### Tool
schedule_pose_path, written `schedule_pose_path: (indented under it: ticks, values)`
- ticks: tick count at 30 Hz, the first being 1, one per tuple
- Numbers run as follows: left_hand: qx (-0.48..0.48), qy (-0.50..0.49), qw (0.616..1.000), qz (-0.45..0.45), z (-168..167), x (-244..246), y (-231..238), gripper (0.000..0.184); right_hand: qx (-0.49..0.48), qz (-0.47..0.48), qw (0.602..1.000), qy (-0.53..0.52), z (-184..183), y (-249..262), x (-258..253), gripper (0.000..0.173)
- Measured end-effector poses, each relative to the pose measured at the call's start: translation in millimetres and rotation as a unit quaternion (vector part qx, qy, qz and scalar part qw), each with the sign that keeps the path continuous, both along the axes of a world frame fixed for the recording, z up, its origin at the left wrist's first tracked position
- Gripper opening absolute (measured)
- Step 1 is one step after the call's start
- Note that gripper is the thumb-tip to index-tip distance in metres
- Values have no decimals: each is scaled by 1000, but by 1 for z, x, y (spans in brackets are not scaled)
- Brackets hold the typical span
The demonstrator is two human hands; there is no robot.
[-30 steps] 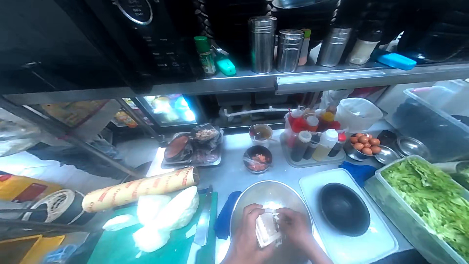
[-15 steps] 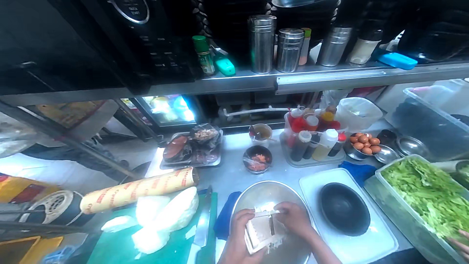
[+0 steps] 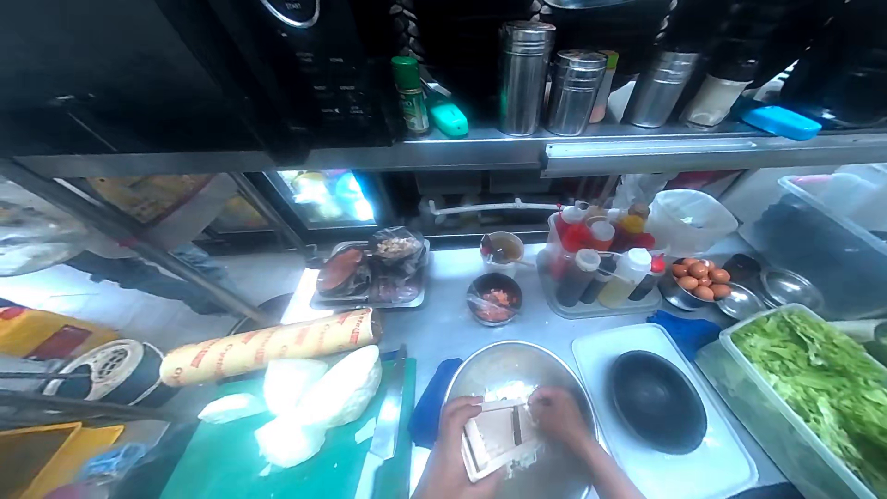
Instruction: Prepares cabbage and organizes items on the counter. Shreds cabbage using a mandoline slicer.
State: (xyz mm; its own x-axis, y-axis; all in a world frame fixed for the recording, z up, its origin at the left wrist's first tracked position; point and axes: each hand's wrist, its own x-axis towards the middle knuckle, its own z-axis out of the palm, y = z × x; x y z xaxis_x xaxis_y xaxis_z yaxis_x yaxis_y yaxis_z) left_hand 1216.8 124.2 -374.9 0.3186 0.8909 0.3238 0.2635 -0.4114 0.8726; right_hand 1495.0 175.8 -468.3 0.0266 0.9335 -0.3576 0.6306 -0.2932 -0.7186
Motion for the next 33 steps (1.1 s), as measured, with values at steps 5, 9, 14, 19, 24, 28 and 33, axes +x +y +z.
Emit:
schedule_pose_path:
  ticks: [5,9,14,19,24,28,33]
  values:
    - [-9,-13,1000,4,-4,-9,-3,90,-85,-232,859,449,11,-11,6,18]
    - [-22,-23,999,11,-4,-18,-8,91,-118,-323,742,576,29,-3,13,23]
    - [-26,-15,999,16,-3,-30,-12,94,-79,-144,946,278,33,19,17,32]
    - [-40,8,999,16,11,-33,-14,94,24,223,970,-96,20,40,-8,29]
    - [-48,35,998,8,26,-35,-18,92,46,361,907,-211,9,58,-32,27]
    - [-51,60,997,10,31,-45,-23,93,20,372,895,-244,1,65,-40,35]
    - [-51,57,997,3,33,-50,-25,90,-7,362,881,-305,-5,52,-58,38]
